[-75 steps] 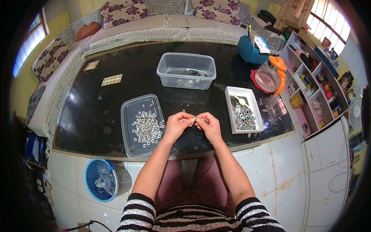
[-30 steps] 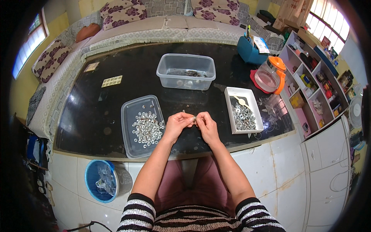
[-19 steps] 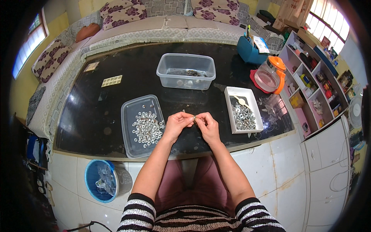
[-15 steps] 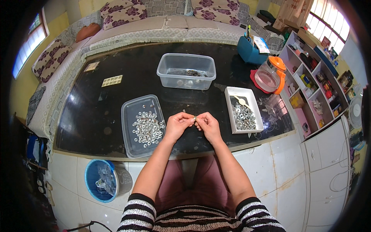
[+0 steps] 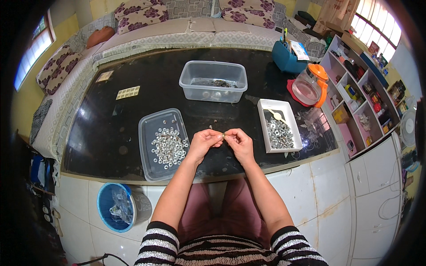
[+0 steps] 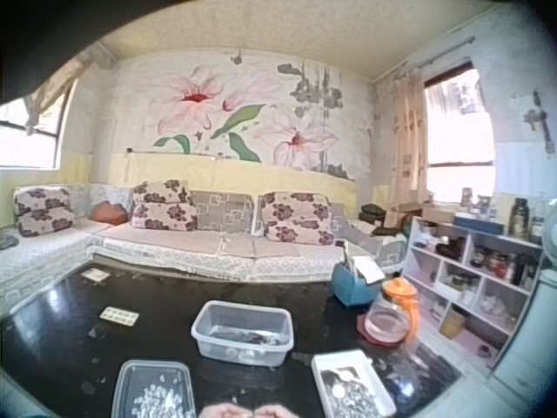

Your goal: The person assembles small metal and plastic components by hand. They pick up circular metal washers and small plastic pins from separate containers on a table and join them together before placing the assembled units into another plastic tray.

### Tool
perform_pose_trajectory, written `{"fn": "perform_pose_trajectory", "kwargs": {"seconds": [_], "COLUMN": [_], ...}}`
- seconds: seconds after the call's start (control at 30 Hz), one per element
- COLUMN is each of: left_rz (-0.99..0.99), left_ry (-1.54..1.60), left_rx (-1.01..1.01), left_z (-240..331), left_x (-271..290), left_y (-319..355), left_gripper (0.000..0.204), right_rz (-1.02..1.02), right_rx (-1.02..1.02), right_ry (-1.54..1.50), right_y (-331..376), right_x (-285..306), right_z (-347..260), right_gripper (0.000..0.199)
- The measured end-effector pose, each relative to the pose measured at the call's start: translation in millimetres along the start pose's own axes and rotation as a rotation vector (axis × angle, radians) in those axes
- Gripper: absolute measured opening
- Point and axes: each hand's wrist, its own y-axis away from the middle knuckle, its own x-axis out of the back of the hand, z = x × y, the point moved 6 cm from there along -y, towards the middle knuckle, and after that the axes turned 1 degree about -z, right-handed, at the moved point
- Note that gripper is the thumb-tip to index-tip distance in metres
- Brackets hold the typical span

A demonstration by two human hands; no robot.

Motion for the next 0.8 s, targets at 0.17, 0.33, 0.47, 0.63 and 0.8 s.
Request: {"fn": "perform_pose_trajectory", "kwargs": {"seconds": [0.17, 0.33, 0.47, 0.63, 0.8], "left_rz": [0.004, 0.029, 0.019, 0.021, -0.001], "left_ry": [0.011, -0.190, -0.209, -0.049, 0.008], "left_rx": [-0.014, -0.146, -0.162, -0.055, -0.003], "left_z": [1.5, 5.1, 7.3, 4.2, 3.2], "left_x": [-1.8, -0.1, -1.9, -1.3, -1.7], "left_y": [0.6, 2.0, 2.9, 1.2, 1.7], "left_gripper": [0.009, 0.010, 0.011, 0.011, 0.011], "right_rz": [0.002, -0.049, -0.093, -0.063, -0.033], "right_rx": [-0.026, -0.131, -0.223, -0.114, -0.057], "right_ry": [0.016, -0.068, -0.202, -0.192, -0.130], "right_y": [0.6, -0.9, -1.3, -1.6, -0.5], "right_x": [1.1, 1.2, -0.3, -2.1, -1.2], "right_z": [3.3, 5.9, 9.9, 4.2, 2.2], "right_gripper": [0.005, 0.006, 0.007, 0.007, 0.007]}}
